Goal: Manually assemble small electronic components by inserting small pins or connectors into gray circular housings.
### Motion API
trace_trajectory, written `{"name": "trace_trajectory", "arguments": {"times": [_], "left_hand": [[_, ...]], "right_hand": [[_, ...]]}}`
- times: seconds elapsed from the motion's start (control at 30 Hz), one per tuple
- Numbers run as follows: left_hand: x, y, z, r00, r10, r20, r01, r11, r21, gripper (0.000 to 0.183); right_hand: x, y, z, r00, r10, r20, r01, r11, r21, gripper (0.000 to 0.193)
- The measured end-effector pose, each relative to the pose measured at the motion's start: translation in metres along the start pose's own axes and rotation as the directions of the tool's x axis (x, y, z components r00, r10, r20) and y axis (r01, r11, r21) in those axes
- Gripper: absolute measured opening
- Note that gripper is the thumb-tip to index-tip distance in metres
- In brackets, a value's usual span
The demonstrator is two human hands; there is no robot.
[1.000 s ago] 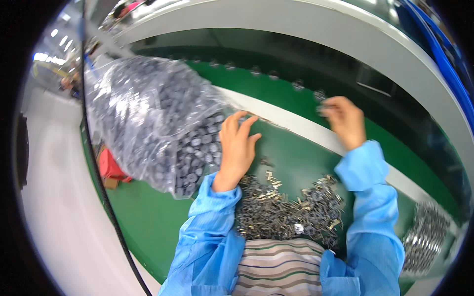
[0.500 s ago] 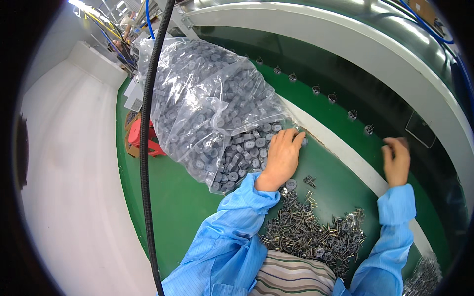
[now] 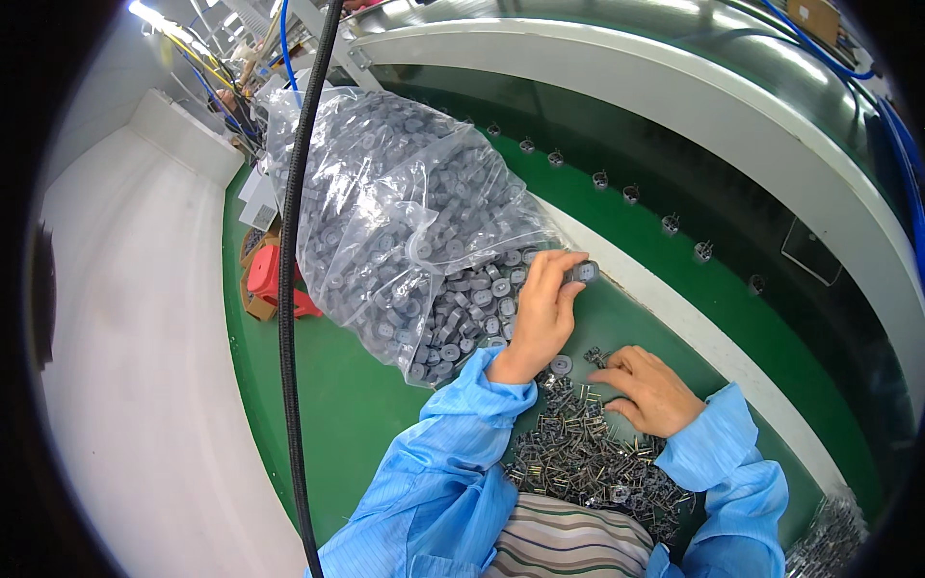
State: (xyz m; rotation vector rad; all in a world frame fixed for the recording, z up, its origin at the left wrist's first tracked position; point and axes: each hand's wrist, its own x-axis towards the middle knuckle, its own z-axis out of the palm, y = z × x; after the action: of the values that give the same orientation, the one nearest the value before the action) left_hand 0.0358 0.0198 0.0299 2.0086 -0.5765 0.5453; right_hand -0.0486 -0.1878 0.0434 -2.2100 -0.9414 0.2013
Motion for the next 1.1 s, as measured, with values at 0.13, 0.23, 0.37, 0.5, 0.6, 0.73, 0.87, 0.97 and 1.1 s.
{"name": "trace_trajectory", "arguments": {"times": [0.13,0.23,0.37,0.5,0.6,0.73,0.87,0.97,1.1], "left_hand": [[-0.012,0.015,0.014,0.877,-0.355,0.323,0.459,0.425,-0.780,0.034],[-0.022,0.011,0.016,0.782,-0.332,0.527,0.614,0.268,-0.743,0.037],[-0.027,0.012,0.023,0.691,-0.347,0.633,0.706,0.141,-0.694,0.037],[-0.030,0.009,0.031,0.740,-0.422,0.524,0.672,0.427,-0.605,0.034],[-0.030,0.008,0.029,0.773,-0.409,0.484,0.634,0.488,-0.600,0.036],[-0.029,0.006,0.031,0.755,-0.441,0.486,0.656,0.489,-0.575,0.035],[-0.029,0.012,0.031,0.747,-0.432,0.505,0.664,0.519,-0.539,0.036],[-0.029,0.015,0.032,0.733,-0.424,0.531,0.678,0.513,-0.526,0.038],[-0.032,0.011,0.030,0.719,-0.419,0.554,0.687,0.550,-0.476,0.040]], "right_hand": [[-0.004,0.011,0.014,0.998,-0.052,-0.040,0.053,0.998,0.021,0.028],[-0.006,0.021,0.020,0.998,-0.038,-0.059,0.041,0.998,0.046,0.021],[-0.010,0.015,0.003,0.997,0.002,-0.079,0.003,0.998,0.068,0.013],[-0.018,0.029,-0.018,0.926,0.367,-0.089,-0.368,0.930,0.004,0.011],[-0.024,0.039,-0.026,0.844,0.528,-0.094,-0.534,0.843,-0.062,0.014],[-0.015,0.032,-0.018,0.911,0.252,-0.325,-0.315,0.936,-0.159,0.015],[-0.018,0.030,-0.018,0.889,0.349,-0.296,-0.414,0.890,-0.192,0.013],[-0.023,0.045,-0.021,0.740,0.639,-0.209,-0.634,0.767,0.103,0.013],[-0.012,0.034,-0.045,0.594,0.799,0.097,-0.805,0.589,0.074,0.014]]}}
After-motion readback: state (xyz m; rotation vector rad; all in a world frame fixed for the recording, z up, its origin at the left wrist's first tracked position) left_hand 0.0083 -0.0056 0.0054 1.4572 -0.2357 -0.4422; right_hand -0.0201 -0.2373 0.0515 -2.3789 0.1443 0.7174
